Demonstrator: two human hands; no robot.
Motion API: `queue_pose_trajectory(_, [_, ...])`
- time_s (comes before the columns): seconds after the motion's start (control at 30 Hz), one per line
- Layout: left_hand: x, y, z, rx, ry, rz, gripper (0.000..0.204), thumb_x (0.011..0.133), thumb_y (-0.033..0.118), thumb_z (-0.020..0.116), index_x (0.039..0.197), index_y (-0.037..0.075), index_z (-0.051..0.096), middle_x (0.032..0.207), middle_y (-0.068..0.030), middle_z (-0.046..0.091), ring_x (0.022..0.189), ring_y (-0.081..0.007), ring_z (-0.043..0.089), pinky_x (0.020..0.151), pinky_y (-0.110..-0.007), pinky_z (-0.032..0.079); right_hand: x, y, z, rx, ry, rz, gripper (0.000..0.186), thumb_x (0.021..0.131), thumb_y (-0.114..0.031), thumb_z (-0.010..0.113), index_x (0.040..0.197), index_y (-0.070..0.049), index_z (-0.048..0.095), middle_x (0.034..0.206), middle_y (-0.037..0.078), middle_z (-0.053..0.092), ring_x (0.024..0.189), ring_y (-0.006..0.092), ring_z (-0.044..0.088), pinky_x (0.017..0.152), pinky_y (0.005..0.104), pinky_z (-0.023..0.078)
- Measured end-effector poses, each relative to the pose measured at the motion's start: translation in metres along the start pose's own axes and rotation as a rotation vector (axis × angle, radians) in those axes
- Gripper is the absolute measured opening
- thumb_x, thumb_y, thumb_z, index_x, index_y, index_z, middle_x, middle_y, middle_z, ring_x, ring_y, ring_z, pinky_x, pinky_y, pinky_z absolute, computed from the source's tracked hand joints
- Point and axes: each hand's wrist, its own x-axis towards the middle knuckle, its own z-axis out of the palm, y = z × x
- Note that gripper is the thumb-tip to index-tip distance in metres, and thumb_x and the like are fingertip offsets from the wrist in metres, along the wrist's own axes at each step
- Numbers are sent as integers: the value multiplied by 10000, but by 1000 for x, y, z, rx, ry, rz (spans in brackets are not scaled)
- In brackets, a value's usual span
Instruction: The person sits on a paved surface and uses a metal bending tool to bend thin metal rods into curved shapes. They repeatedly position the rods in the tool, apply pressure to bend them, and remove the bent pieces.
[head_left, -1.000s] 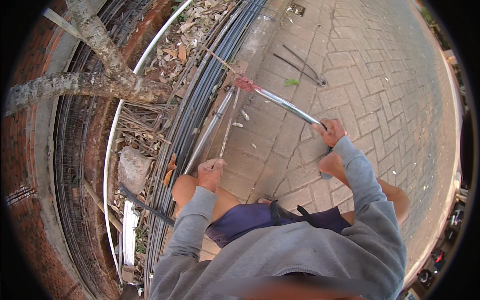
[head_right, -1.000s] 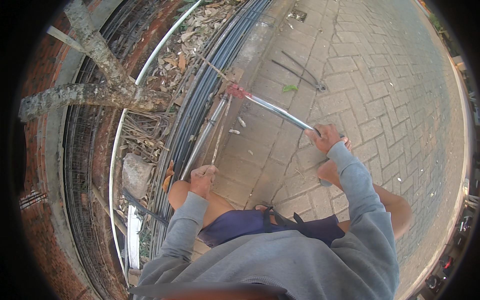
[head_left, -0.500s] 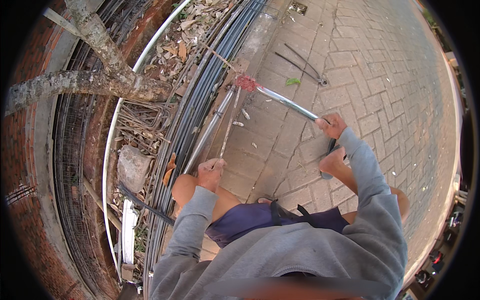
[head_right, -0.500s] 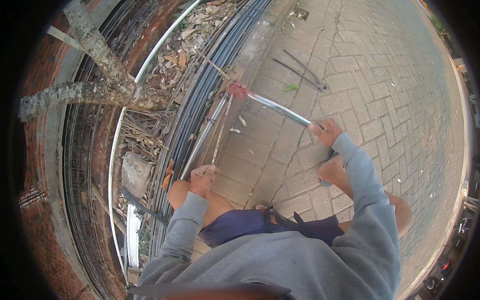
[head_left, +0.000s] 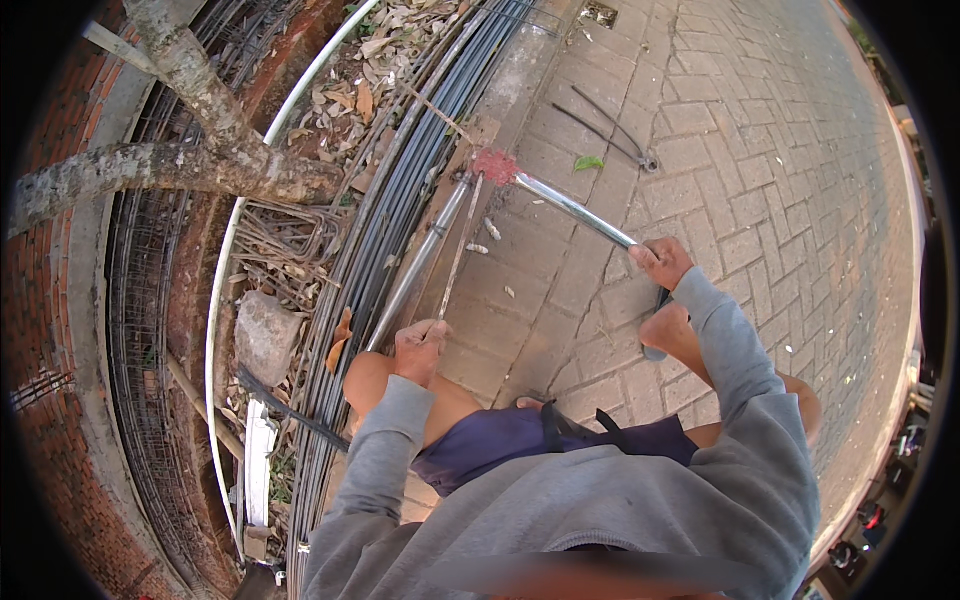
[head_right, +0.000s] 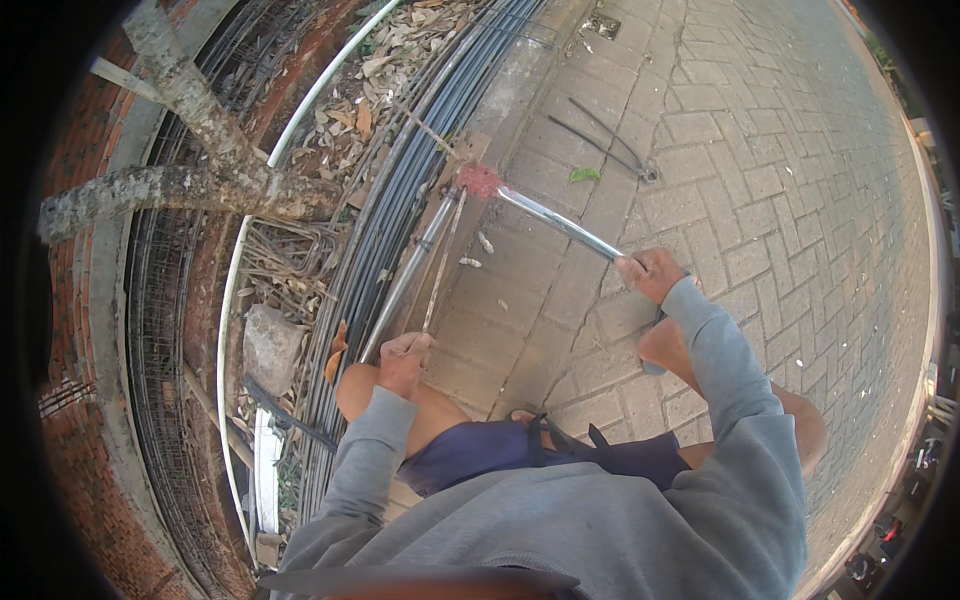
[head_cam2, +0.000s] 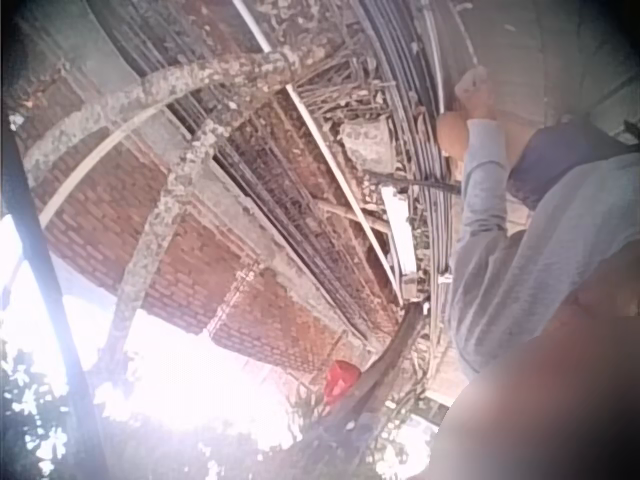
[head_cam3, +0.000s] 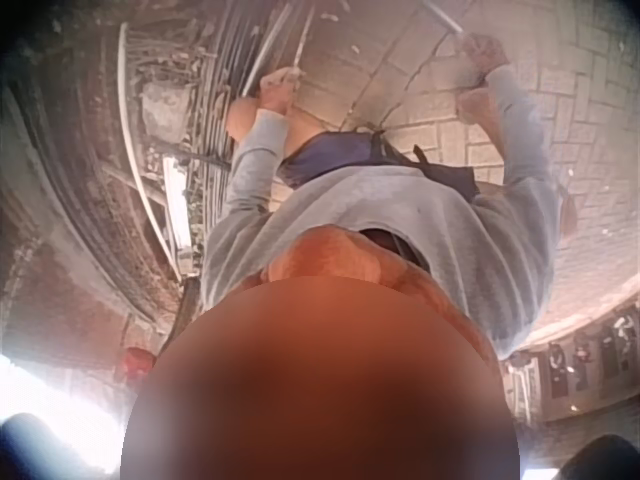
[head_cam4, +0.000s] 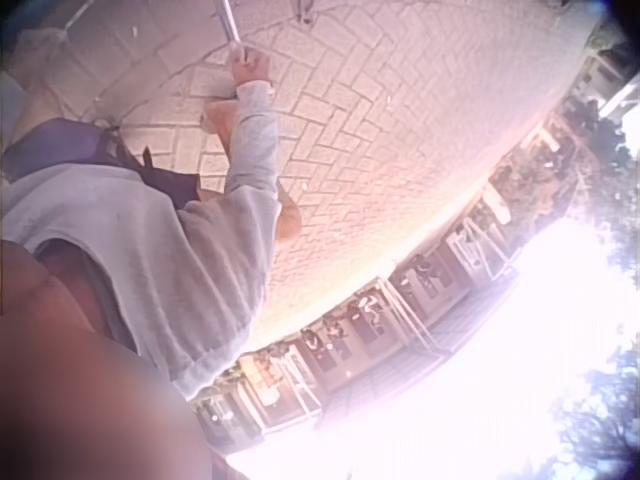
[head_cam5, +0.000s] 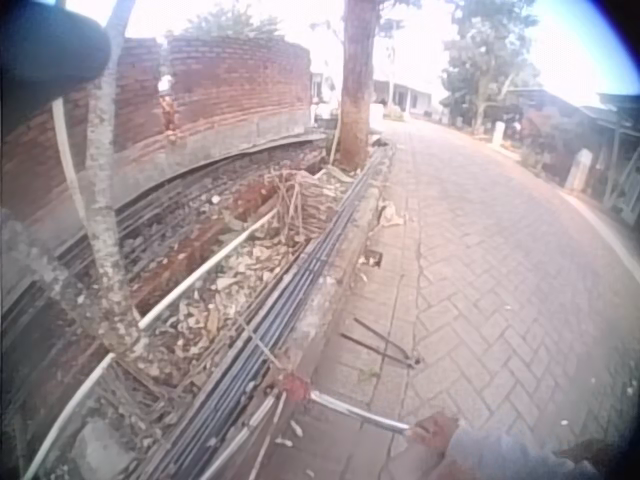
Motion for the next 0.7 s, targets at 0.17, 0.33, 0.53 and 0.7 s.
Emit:
queue_pose_trajectory(0.17, [-1, 4, -3, -25, -18, -67, 227, 1047, 157, 686, 905, -9, 749, 640, 69, 475, 590, -46, 378, 536, -264, 285, 0, 5, 0, -9, -68, 38, 656, 1010, -620, 646, 936, 22, 751, 738, 213, 662, 681, 322, 641, 653, 492, 492])
queue_pose_trajectory(0.33, [2, 6, -5, 6, -11, -78, 237, 1051, 172, 685, 909, -6, 752, 646, 67, 473, 579, -46, 362, 531, -269, 284, -3, -21, -11, 295, -241, 170, 651, 1009, -617, 664, 823, 4, 721, 627, 94, 594, 537, 194, 562, 489, 391, 428])
queue_pose_trajectory(0.53, [9, 14, -18, -20, -67, -130, 203, 1066, 158, 656, 985, -8, 742, 643, 47, 493, 510, -46, 357, 461, -258, 266, 3, -41, -42, 734, -669, 373, 608, 1007, -614, 679, 775, -52, 657, 593, 0, 510, 468, 90, 445, 407, 291, 328])
queue_pose_trajectory(0.7, [25, 32, -60, -16, -155, -229, 193, 1069, 121, 644, 986, -18, 749, 639, 51, 489, 508, -46, 352, 460, -256, 270, -19, -62, -10, 783, -569, 422, 631, 1007, -644, 663, 751, -70, 607, 569, -12, 477, 440, 79, 402, 390, 283, 282])
